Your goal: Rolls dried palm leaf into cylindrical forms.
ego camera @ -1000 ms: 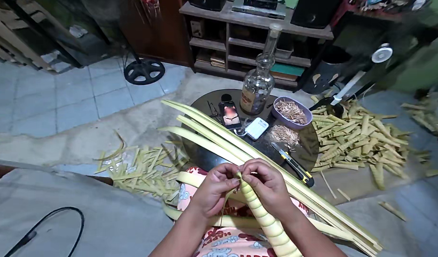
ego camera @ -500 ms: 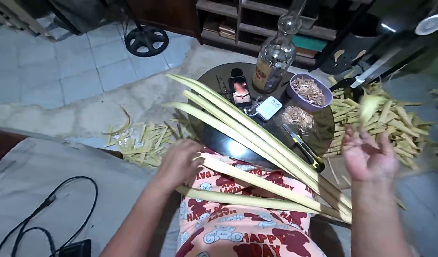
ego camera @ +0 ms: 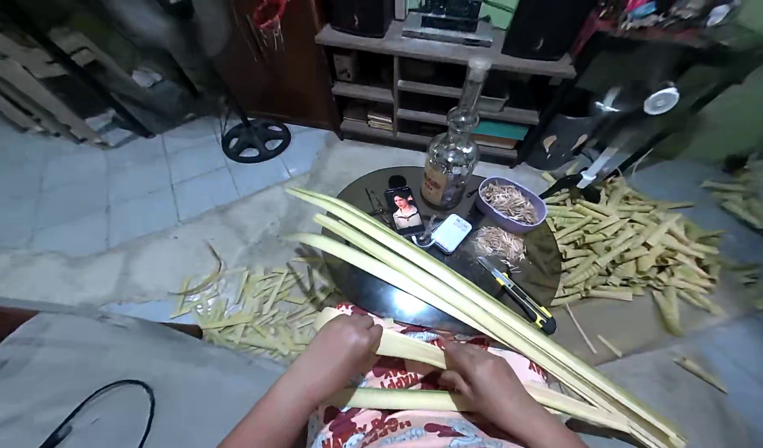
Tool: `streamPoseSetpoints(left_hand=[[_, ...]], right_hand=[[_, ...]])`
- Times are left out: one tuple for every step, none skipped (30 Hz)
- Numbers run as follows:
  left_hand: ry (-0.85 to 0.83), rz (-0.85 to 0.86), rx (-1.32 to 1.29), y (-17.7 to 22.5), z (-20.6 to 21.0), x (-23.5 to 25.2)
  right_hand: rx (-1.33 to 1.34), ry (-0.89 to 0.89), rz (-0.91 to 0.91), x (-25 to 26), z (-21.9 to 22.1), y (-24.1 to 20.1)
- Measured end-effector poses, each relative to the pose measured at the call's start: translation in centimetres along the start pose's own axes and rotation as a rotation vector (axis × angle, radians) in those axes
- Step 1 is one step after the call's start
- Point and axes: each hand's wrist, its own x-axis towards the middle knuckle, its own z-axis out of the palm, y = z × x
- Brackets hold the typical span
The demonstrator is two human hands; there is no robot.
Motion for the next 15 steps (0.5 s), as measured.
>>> streamPoseSetpoints(left_hand=[[0.004, -0.004, -0.035, 0.6, -0.3, 0.2], [0.014, -0.011, -0.085, 1.5, -0.7, 0.4], [0.033, -0.013, -0.135, 2.5, -1.2, 0.7], [0.056, -0.006, -0.163, 3.4, -1.8, 1.0], [0.087, 0.01, -0.16, 3.9, -2.3, 1.2], [0.123, 0.013, -0.141, 3.9, -2.7, 1.4], [0.162, -0.002, -0.124, 3.5, -3.1, 1.4], [0.198, -0.027, -0.111, 2.6, -3.3, 1.4], [0.221, -0.059, -0.097, 1.5, -3.3, 1.3], [0.223, -0.086, -0.085, 0.6, -3.1, 1.3], [0.189, -0.103, -0.079, 0.2, -2.5, 1.3], [0.127, -0.105, -0.086, 0.3, -1.8, 1.5], [0.062, -0.092, -0.119, 1.3, -1.0, 1.8], [0.019, -0.072, -0.174, 2.8, -0.3, 2.2], [0.008, -0.062, -0.249, 4.7, 0.2, 2.9]], right_hand=[[0.03, -0.031, -0.015, 0.2, -0.1, -0.3], [0.063, -0.05, -0.026, 0.5, -0.1, -0.6], [0.093, -0.049, -0.031, 0.7, 0.0, -0.9], [0.114, -0.034, -0.031, 0.8, 0.1, -1.3], [0.122, -0.011, -0.018, 0.8, 0.0, -1.6], [0.112, -0.001, 0.02, 0.6, -0.2, -1.7], [0.072, 0.006, 0.075, 0.4, -0.5, -1.6], [-0.005, 0.032, 0.127, 0.0, -0.6, -1.2], [-0.072, 0.042, 0.184, -0.5, -0.9, -0.6], [-0.101, 0.02, 0.249, -1.1, -1.4, -0.1], [-0.098, -0.002, 0.299, -1.7, -2.0, 0.2], [-0.105, 0.014, 0.31, -2.3, -2.3, 0.3], [-0.102, 0.045, 0.278, -2.8, -2.5, 0.4], [-0.071, 0.076, 0.214, -2.9, -2.6, 0.3], [-0.007, 0.08, 0.142, -2.6, -2.7, -0.1]])
